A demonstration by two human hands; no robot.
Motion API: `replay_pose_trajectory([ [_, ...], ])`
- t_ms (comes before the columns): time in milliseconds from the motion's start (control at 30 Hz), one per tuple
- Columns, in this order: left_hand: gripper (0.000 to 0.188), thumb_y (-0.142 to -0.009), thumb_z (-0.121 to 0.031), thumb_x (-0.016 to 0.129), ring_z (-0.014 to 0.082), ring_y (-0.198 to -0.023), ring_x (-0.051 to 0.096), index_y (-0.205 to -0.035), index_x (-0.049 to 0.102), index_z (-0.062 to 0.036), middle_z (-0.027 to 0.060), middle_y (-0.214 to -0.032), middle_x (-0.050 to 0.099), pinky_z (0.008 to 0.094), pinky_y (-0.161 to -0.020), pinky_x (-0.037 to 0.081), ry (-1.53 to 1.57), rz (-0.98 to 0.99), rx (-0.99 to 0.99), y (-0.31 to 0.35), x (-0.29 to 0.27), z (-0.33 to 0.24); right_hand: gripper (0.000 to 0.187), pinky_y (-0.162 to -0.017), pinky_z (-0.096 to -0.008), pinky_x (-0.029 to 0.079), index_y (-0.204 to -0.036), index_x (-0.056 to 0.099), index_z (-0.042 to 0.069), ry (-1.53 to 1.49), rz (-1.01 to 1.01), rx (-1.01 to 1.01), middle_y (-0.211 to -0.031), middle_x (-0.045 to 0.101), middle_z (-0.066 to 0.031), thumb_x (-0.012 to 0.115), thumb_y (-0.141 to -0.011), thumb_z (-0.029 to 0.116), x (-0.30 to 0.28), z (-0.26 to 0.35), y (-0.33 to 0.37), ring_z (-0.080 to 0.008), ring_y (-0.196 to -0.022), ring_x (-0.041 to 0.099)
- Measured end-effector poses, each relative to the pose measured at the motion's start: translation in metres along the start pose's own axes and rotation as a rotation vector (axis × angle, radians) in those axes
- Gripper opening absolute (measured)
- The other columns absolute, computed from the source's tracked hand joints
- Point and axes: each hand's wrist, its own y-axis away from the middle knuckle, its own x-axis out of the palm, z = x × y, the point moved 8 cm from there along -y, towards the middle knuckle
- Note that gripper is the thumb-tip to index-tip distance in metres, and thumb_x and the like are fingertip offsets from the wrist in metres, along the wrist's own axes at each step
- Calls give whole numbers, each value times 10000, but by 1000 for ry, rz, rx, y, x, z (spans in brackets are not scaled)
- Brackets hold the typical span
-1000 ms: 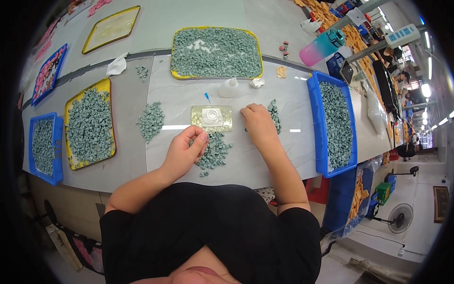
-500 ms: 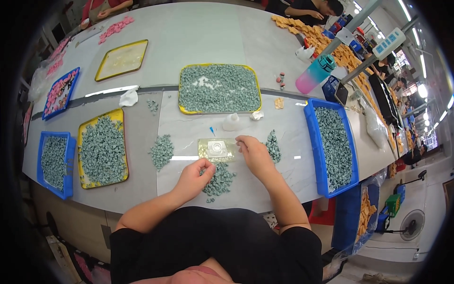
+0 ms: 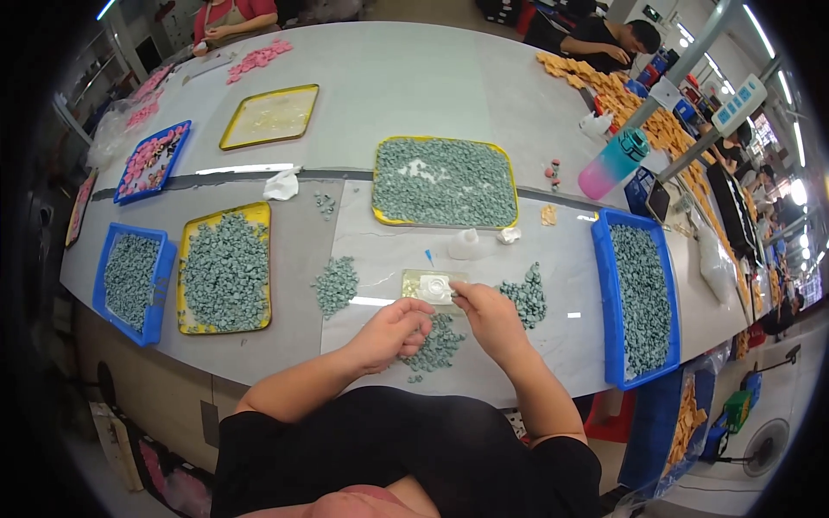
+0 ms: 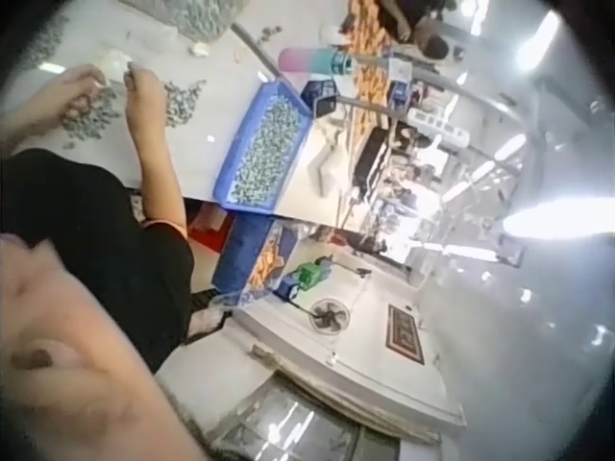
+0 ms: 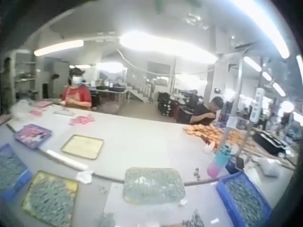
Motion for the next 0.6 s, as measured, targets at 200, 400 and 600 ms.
replay_pose_trajectory([
  [200, 127, -921, -120, 434, 46, -532, 310, -1008, 464, -32, 28, -793, 485, 185, -451, 258, 24, -19, 3, 6, 1, -5, 172, -668, -329, 485, -918, 617, 38, -1, 60, -94, -842, 612, -106, 637, -747, 36, 7, 17, 4, -264, -773, 593],
  [400, 146, -937, -178, 448, 34, -509, 316, -944, 494, -39, 15, -752, 492, 181, -434, 257, 0, -18, 26, 13, -4, -8, 197, -649, -326, 487, -884, 614, 26, 34, 9, -275, -825, 608, -94, 662, -694, 11, 10, 46, 10, -260, -754, 589],
  [600, 138, -938, -169, 437, 33, -483, 336, -896, 486, -47, 7, -701, 484, 169, -417, 278, -16, 11, 65, 19, -7, -8, 199, -620, -305, 487, -858, 616, 24, 13, -35, -286, -811, 611, -89, 671, -672, -21, 17, 56, 14, -243, -715, 593],
])
